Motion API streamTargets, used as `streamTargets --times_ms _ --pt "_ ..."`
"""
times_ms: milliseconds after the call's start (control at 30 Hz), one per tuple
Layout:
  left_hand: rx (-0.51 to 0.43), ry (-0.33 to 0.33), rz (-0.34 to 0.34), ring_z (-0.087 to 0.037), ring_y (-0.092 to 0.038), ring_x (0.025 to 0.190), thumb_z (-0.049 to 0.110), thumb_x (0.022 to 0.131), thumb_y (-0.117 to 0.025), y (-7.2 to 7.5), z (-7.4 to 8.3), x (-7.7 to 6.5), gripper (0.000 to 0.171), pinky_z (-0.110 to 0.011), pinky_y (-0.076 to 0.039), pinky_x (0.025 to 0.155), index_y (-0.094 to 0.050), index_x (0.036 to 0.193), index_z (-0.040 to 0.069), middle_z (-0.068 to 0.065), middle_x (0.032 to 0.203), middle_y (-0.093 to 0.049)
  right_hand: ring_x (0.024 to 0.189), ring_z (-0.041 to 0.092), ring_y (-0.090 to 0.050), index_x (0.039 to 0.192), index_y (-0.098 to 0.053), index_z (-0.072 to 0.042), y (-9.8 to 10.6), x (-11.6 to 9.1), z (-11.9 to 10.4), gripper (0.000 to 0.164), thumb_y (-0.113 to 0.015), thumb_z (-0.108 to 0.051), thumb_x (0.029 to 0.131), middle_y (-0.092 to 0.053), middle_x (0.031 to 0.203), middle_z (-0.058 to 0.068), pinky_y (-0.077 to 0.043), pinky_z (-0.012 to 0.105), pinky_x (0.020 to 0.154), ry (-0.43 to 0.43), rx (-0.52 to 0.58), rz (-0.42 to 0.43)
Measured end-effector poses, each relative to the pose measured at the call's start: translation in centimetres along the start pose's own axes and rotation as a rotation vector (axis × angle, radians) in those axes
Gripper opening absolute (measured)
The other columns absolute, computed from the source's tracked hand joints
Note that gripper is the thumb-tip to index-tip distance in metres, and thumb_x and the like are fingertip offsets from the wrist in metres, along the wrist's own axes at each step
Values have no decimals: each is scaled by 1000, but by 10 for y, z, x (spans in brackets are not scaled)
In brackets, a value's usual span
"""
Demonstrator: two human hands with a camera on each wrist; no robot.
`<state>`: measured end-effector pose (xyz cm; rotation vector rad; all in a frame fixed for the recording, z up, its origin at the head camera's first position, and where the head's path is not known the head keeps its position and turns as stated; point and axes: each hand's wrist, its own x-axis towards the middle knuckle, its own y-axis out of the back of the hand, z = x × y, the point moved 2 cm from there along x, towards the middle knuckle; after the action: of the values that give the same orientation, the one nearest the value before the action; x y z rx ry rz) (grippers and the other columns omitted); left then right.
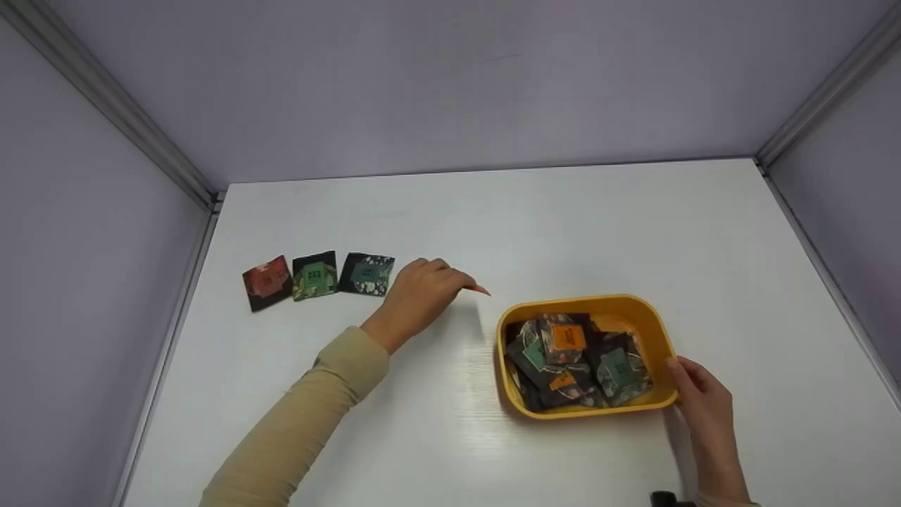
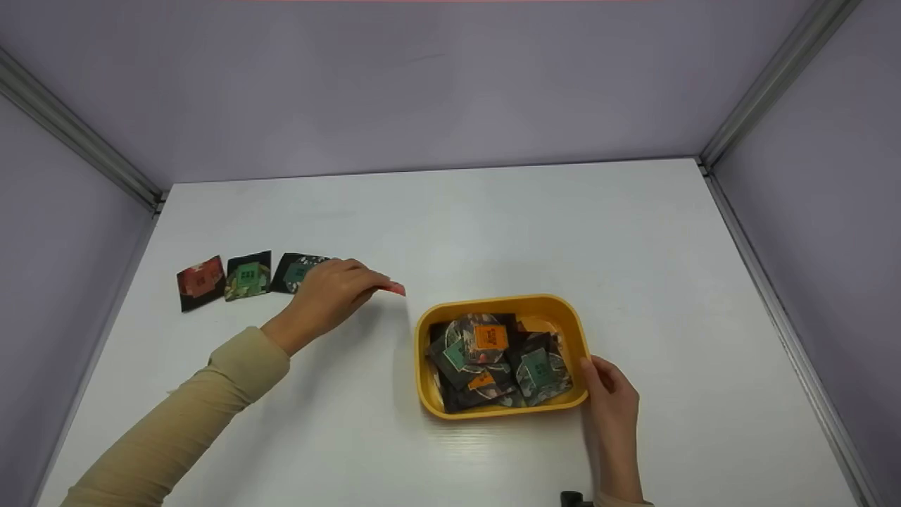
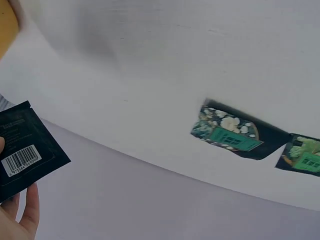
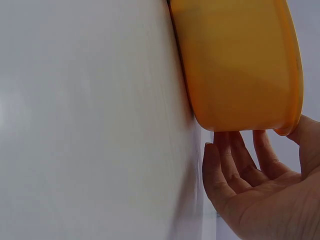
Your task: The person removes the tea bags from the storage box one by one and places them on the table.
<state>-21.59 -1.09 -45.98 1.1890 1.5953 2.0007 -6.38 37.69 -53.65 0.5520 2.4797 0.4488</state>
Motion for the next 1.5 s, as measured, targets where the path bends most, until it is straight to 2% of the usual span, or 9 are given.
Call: streamTargets --times_ms 133,333,600,833,1067,1200,1500 --pt "-23 89 13 -14 -68 87 7 92 -71 -10 -20 -2 17 -31 -54 75 -75 104 17 5 99 -74 127 29 -46 149 -41 -3 1 0 0 81 -48 -63 94 -42 149 20 -47 8 74 -7 -3 -2" --pt "-37 169 37 -17 -70 85 2 90 -71 -24 -42 -6 15 -35 -56 75 -74 100 12 -1 96 -74 126 28 -46 150 -40 -4 1 1 0 81 -48 -63 94 -41 150 19 -48 8 75 -23 5 -6" --pt "-68 325 -63 -21 -71 92 2 91 -68 -40 -55 -11 20 -38 -56 83 -77 107 11 -4 102 -75 123 28 -47 149 -41 -3 1 0 0 81 -48 -62 94 -43 148 20 -48 9 75 -9 -3 0" --pt "4 329 -95 -30 -71 90 -2 90 -68 -53 -57 -19 22 -44 -57 77 -75 108 8 -10 104 -74 118 25 -49 147 -43 -2 1 -2 -1 79 -48 -61 95 -46 145 19 -47 8 73 16 -17 24" --pt "18 394 -235 -30 -68 90 -1 94 -64 -60 -58 -21 17 -43 -57 78 -72 107 5 -13 105 -70 121 26 -48 148 -42 -2 2 0 -1 80 -48 -62 95 -44 147 19 -47 8 73 -6 -4 4" --pt "18 415 -272 -31 -67 92 1 95 -62 -60 -57 -20 16 -43 -56 80 -72 108 4 -13 107 -69 122 27 -46 149 -41 -2 2 0 -1 82 -48 -63 94 -43 148 19 -47 8 73 -10 -7 3" --pt "31 384 -283 -30 -66 90 6 94 -65 -54 -48 -10 11 -44 -56 75 -73 102 5 -12 101 -70 122 25 -46 149 -41 -4 4 1 -2 82 -48 -64 94 -42 149 18 -47 9 74 -8 -3 -13"
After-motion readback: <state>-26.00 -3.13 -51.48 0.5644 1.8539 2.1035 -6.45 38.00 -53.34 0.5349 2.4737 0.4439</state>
